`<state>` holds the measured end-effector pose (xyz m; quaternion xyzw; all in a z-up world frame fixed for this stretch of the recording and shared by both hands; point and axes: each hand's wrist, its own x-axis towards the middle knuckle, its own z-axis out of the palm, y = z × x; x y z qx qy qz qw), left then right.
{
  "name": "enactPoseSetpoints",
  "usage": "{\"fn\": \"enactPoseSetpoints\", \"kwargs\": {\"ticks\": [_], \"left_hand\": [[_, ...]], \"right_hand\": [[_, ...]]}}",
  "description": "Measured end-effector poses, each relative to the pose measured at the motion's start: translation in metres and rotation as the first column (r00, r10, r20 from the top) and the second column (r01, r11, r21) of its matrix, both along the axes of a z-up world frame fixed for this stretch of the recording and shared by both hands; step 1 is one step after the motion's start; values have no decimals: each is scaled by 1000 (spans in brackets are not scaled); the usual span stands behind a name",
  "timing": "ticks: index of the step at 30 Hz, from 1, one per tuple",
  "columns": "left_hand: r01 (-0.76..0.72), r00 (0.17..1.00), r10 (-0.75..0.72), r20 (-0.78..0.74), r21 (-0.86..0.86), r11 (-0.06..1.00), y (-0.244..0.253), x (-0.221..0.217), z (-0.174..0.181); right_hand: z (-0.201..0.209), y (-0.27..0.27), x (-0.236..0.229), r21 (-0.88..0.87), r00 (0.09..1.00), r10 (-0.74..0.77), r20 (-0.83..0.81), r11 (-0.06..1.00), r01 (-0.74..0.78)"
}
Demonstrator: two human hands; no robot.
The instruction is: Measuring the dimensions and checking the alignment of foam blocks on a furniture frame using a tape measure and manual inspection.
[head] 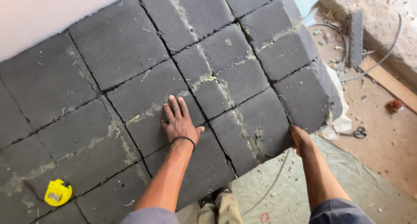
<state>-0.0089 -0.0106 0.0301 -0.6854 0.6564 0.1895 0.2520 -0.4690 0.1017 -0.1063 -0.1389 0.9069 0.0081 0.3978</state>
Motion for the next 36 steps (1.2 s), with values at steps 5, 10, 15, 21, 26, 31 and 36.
{"fn": "enactPoseSetpoints", "kwargs": {"ticks": [5, 10, 15, 21, 26, 31, 36], "left_hand": [[8, 1000, -8, 14, 6, 1000, 6, -3, 1], [5, 1000, -5, 10, 17, 1000, 0, -4, 5], [14, 999, -15, 32, 24, 1000, -3, -4, 4], [9, 998, -10, 58, 31, 999, -5, -8, -2], [-40, 996, 34, 80, 76, 996, -9, -10, 3], [-93, 985, 72, 155, 134, 987, -14, -22, -8], [-310, 941, 271, 200, 195, 931, -34, -48, -9]], "right_hand": [[18, -15, 47, 80, 993, -80, -91, 993, 88], [53, -15, 76, 144, 950, -186, -250, 963, 227], [-135, 68, -29, 366, 929, 310, -202, 904, -221], [-27, 31, -3, -39, 964, -112, -242, 994, 106], [68, 0, 4, 207, 859, 507, -66, 849, -486], [163, -36, 19, -26, 748, 644, -161, 755, -656], [270, -105, -16, -513, 908, 397, 135, 812, -279]]}}
